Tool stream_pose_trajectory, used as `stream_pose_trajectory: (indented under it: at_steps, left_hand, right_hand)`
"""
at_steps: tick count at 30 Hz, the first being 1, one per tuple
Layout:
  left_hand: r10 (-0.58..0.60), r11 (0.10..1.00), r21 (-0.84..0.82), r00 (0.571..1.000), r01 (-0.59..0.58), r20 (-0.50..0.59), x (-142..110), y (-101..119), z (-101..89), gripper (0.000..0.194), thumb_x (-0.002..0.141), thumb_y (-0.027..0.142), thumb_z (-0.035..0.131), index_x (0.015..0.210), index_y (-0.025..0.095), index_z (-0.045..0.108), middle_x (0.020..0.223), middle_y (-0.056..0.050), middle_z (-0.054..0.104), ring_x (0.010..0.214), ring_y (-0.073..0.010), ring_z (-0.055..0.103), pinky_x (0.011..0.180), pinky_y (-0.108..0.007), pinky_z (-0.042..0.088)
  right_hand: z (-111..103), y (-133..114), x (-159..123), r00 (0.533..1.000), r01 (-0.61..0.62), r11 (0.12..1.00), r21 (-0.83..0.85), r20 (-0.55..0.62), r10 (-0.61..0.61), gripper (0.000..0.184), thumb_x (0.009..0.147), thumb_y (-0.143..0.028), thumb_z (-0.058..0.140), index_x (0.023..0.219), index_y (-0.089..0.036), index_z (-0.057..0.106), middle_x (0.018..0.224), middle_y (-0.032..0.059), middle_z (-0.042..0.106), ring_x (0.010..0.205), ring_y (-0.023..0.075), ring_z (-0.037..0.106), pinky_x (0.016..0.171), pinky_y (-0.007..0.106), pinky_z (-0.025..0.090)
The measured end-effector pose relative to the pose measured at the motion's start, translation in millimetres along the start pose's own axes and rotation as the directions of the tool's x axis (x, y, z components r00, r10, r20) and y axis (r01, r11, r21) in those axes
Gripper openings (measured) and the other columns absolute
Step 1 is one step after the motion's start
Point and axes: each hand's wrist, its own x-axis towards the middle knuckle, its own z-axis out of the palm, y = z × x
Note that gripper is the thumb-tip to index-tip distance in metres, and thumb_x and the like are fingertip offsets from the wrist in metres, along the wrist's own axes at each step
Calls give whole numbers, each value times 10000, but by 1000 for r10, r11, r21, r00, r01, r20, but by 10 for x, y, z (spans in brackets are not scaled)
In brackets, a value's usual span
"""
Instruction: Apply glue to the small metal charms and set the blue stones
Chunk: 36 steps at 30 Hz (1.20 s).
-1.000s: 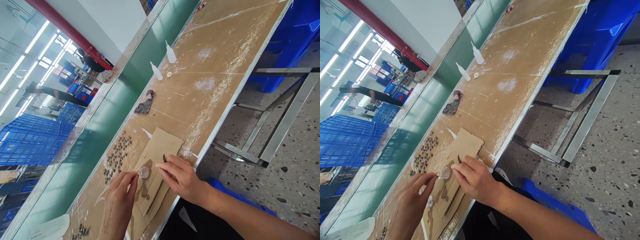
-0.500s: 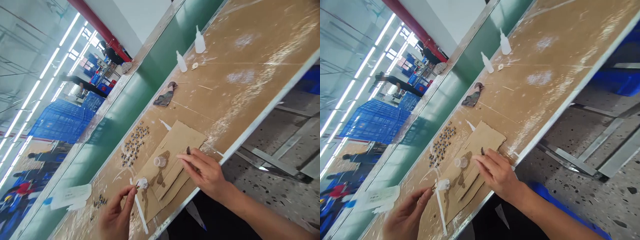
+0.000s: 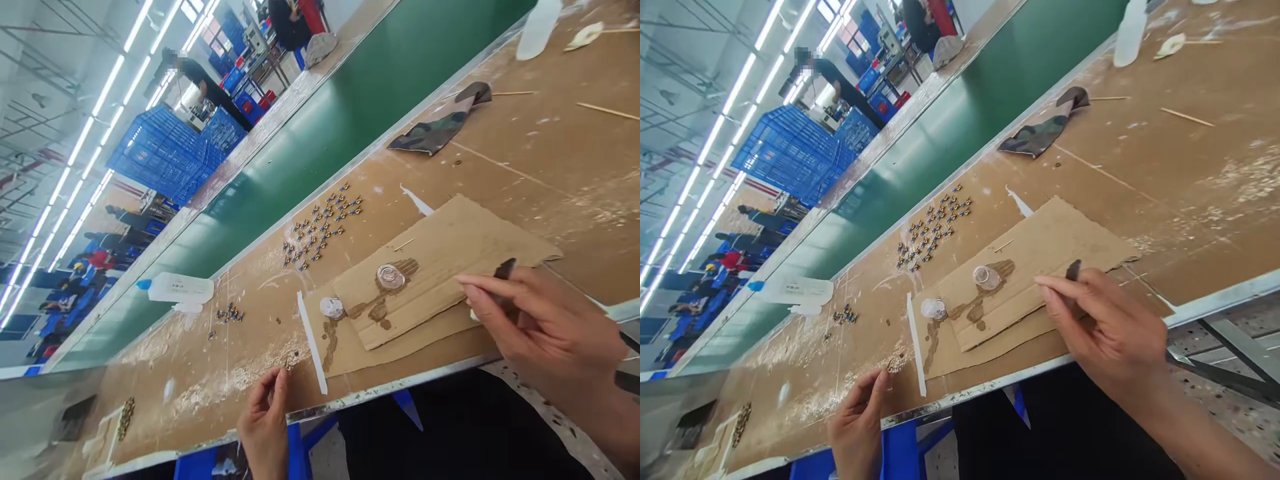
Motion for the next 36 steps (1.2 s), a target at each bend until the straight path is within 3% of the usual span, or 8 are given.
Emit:
stream_pose_trajectory:
  at_steps: [4, 12, 19, 26, 31, 36]
  left_hand:
    - [37, 999, -10, 999, -37, -8, 24, -20, 45, 390, 559, 512, 760, 774, 188, 735, 795, -39, 743, 796, -205, 683, 785, -295, 536]
    - [305, 943, 117, 950, -312, 72, 115, -69, 74, 231, 690, 438, 691, 751, 222, 742, 741, -11, 740, 720, -181, 681, 921, -361, 497]
    - [266, 938, 197, 956, -286, 124, 141, 83, 69, 200, 692, 422, 670, 732, 236, 734, 734, 1, 739, 770, -205, 697, 949, -389, 484]
    - [280, 905, 275, 941, -325, 190, 167, 113, 29, 179, 725, 409, 662, 759, 246, 727, 762, 14, 741, 788, -190, 700, 934, -337, 489]
    - [282, 887, 310, 934, -341, 222, 205, 97, 26, 217, 736, 430, 654, 776, 230, 726, 777, -7, 741, 777, -194, 697, 784, -289, 538]
    - [302, 887, 286, 924, -363, 235, 222, 94, 31, 222, 737, 427, 655, 771, 219, 725, 769, -14, 740, 749, -188, 694, 741, -278, 543]
  right_hand:
    - [0, -68, 15, 999, -26, 996, -81, 33, 28, 163, 835, -154, 632, 994, -189, 638, 679, -52, 505, 502, -5, 374, 482, 155, 318]
    - [18, 33, -112, 983, -152, 986, -74, 90, 158, 192, 833, -271, 638, 1020, -245, 678, 665, -34, 524, 529, 38, 422, 496, 218, 319]
    - [30, 75, -150, 977, -176, 982, -75, 108, 184, 209, 821, -285, 642, 1026, -275, 678, 709, -11, 575, 611, 80, 497, 558, 249, 359]
    - [17, 52, -111, 979, -166, 980, -107, 103, 177, 185, 833, -286, 634, 1010, -265, 681, 641, -22, 537, 543, 62, 434, 510, 241, 315]
    - [15, 54, -118, 981, -152, 985, -86, 106, 161, 191, 831, -277, 631, 1016, -264, 680, 647, -21, 538, 556, 67, 450, 525, 243, 329]
    - [15, 60, -124, 979, -161, 983, -93, 113, 171, 213, 825, -273, 639, 1034, -259, 677, 733, -6, 585, 601, 75, 516, 554, 243, 371]
